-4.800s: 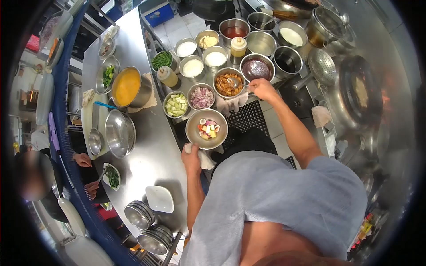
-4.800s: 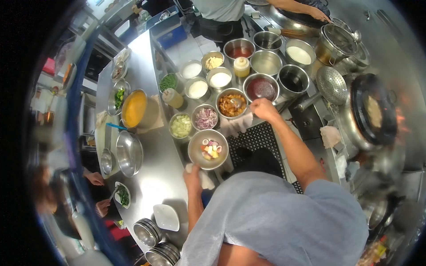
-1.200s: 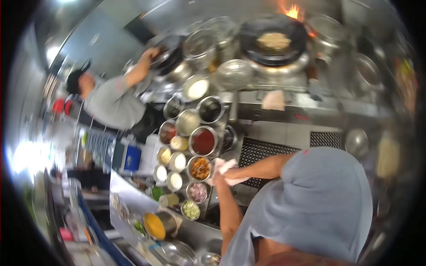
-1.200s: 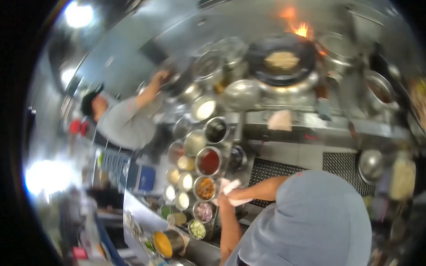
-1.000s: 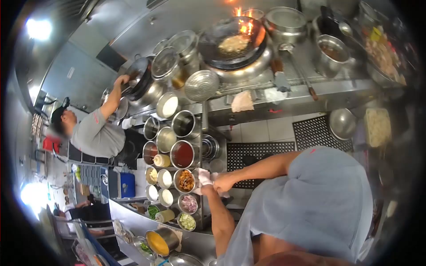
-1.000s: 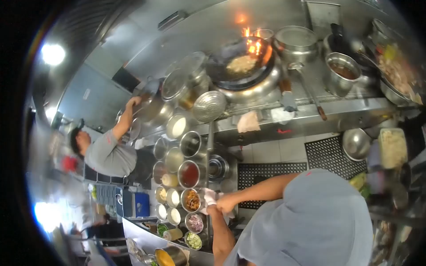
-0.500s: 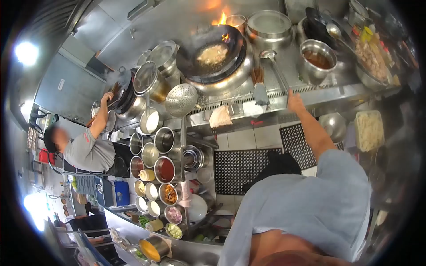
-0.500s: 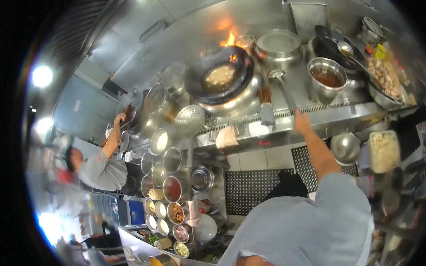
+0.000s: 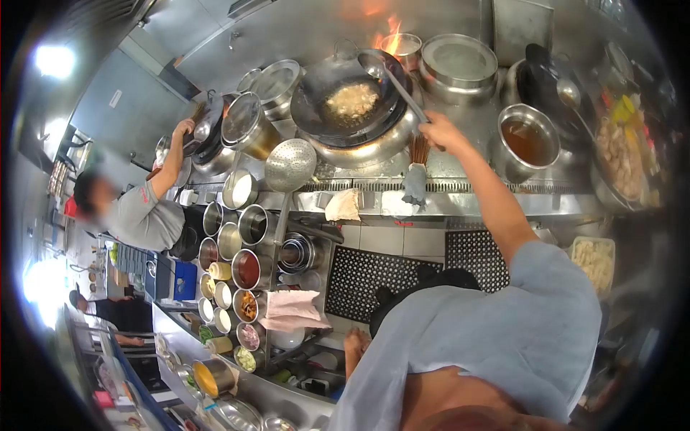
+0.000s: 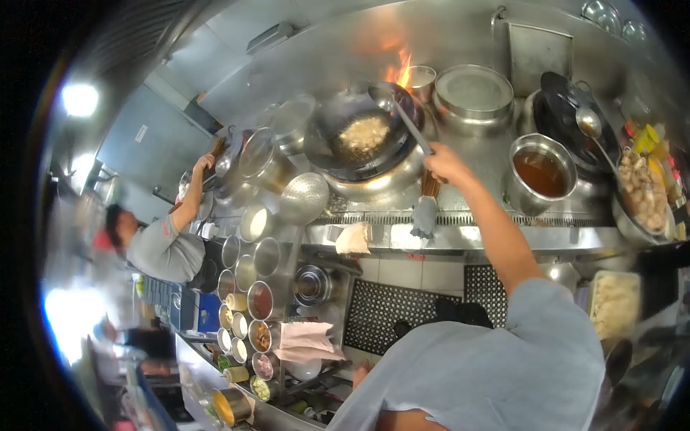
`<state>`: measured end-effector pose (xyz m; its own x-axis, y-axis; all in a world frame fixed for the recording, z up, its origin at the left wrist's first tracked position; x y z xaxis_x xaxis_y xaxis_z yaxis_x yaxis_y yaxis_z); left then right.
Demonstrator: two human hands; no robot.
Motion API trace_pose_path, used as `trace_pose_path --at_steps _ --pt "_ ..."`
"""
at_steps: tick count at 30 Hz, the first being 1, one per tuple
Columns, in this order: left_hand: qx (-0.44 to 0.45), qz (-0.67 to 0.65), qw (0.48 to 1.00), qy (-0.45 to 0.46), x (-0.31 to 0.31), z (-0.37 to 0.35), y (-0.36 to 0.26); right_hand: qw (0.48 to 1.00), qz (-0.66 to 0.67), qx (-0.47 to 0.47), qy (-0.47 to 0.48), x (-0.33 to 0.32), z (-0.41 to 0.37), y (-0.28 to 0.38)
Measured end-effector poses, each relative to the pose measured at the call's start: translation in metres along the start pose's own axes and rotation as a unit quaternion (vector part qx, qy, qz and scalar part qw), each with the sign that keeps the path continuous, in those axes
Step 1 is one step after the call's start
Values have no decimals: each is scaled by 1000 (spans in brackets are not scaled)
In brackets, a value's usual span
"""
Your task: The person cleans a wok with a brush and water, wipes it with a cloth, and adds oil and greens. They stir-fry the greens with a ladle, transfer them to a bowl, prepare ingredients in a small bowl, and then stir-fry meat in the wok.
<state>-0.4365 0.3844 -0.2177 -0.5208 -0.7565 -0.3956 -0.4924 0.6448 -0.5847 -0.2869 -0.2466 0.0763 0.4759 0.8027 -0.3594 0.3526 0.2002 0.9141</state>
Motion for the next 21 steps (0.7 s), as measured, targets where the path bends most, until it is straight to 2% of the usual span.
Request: trace_pose_path --at_steps 1,2,4,5,6,7,8,9,10,12,13,14,15,17,21 --pt "-62 -281 958 -12 1 5 -3 1000 -2 -8 3 9 23 1" --pt "-59 -285 957 -17 0 9 -6 1000 -22 11 -3 21 44 -3" --pt "15 -385 923 -16 -1 17 -16 999 -45 26 -8 41 58 0" --pt "16 -387 922 -17 1 14 -12 997 50 56 30 55 60 0" --pt "18 -351 936 -15 2 10 -11 984 143 86 68 66 60 0" --pt "20 -315 949 -14 4 7 -7 984 141 83 68 71 60 3" --pt "108 -120 986 43 14 29 31 969 204 100 102 82 58 4" --pt "222 130 965 52 24 44 62 948 264 116 137 92 55 7" --pt "332 298 895 26 31 45 77 939 272 123 172 97 49 11" --pt "120 144 981 43 27 19 95 947 239 103 187 99 30 22" --pt "61 111 991 41 24 9 101 954 209 84 196 100 19 27" --pt "40 104 993 43 21 3 102 972 133 58 184 100 12 28" --pt "26 104 993 48 18 -2 102 972 132 61 183 101 -1 33" --pt "12 111 992 56 13 -6 101 986 13 6 164 97 -32 53" --pt "32 130 989 67 -5 2 78 984 -81 -56 149 101 -61 60"
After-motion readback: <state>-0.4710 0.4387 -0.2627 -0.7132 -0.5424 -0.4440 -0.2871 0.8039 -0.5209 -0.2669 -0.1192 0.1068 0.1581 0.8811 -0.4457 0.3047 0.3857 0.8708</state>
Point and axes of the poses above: each hand's wrist, its own z-axis towards the middle knuckle, its own x-axis out of the palm, y = z × x, the point moved 6 cm from there along z, towards the middle knuckle, and after that the axes turned 12 degrees about -z, right-handed, at the moved point
